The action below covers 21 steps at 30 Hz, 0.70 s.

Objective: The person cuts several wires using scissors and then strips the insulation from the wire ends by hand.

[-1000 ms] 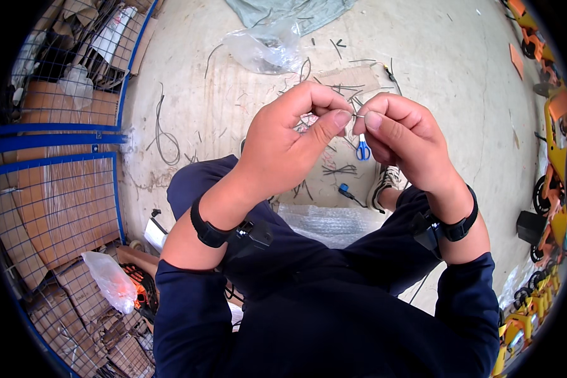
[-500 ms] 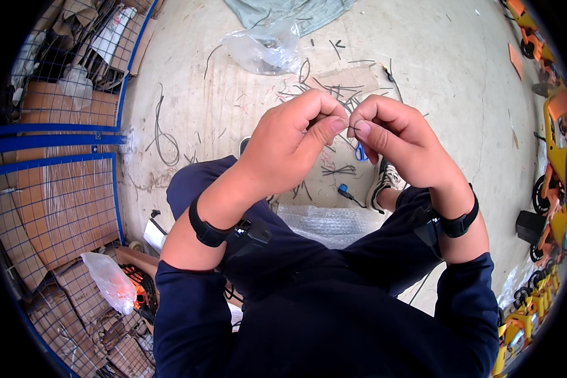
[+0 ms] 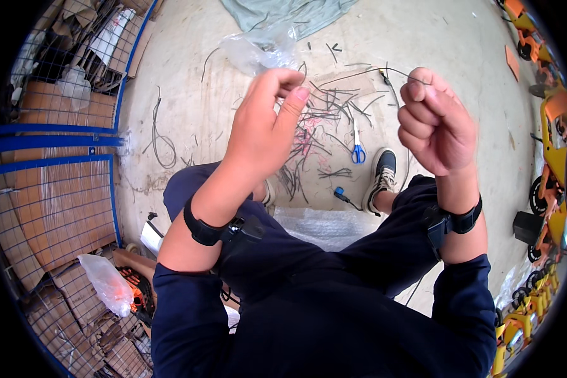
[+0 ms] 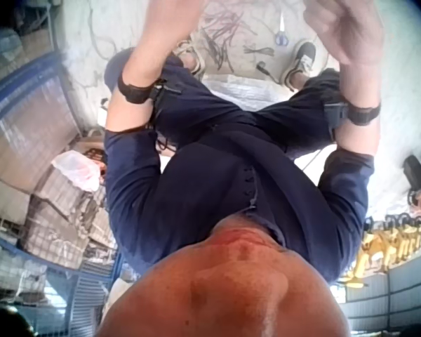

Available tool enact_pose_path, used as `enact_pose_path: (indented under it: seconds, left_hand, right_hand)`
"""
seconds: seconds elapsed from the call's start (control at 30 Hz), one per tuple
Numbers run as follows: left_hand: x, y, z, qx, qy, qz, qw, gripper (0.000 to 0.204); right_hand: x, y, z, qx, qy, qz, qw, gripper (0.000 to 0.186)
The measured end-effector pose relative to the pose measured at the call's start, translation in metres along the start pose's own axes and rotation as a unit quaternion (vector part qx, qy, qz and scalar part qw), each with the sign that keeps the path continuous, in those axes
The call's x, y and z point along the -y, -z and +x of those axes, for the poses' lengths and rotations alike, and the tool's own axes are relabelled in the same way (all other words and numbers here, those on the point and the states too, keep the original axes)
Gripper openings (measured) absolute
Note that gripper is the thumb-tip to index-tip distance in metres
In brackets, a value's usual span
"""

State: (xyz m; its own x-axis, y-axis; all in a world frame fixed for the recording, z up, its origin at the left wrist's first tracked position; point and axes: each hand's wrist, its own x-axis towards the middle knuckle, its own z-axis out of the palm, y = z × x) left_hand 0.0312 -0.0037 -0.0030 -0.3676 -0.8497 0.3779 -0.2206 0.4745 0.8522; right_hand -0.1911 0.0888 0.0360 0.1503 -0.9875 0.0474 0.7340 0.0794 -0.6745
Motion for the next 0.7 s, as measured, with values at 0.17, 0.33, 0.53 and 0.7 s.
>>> enact_pose_path:
  seconds: [0.17, 0.33, 0.53, 0.7]
  left_hand:
    - [-0.028, 0.012, -0.001, 0.068, -0.159, 0.009, 0.985, 0.016]
    - [-0.032, 0.003, -0.010, 0.115, -0.234, 0.100, 0.960, 0.021]
    - [-0.032, 0.000, -0.010, 0.079, -0.278, 0.164, 0.943, 0.014]
    - [-0.029, 0.000, -0.012, 0.092, -0.288, 0.149, 0.942, 0.008]
  right_hand:
    - [-0.013, -0.012, -0.002, -0.077, -0.035, -0.179, 0.980, 0.016]
    - [-0.033, -0.027, -0.005, -0.075, -0.005, -0.344, 0.936, 0.011]
    - [-0.041, -0.026, -0.007, -0.044, 0.043, -0.447, 0.893, 0.008]
    - [-0.040, -0.029, -0.007, -0.018, 0.045, -0.522, 0.851, 0.008]
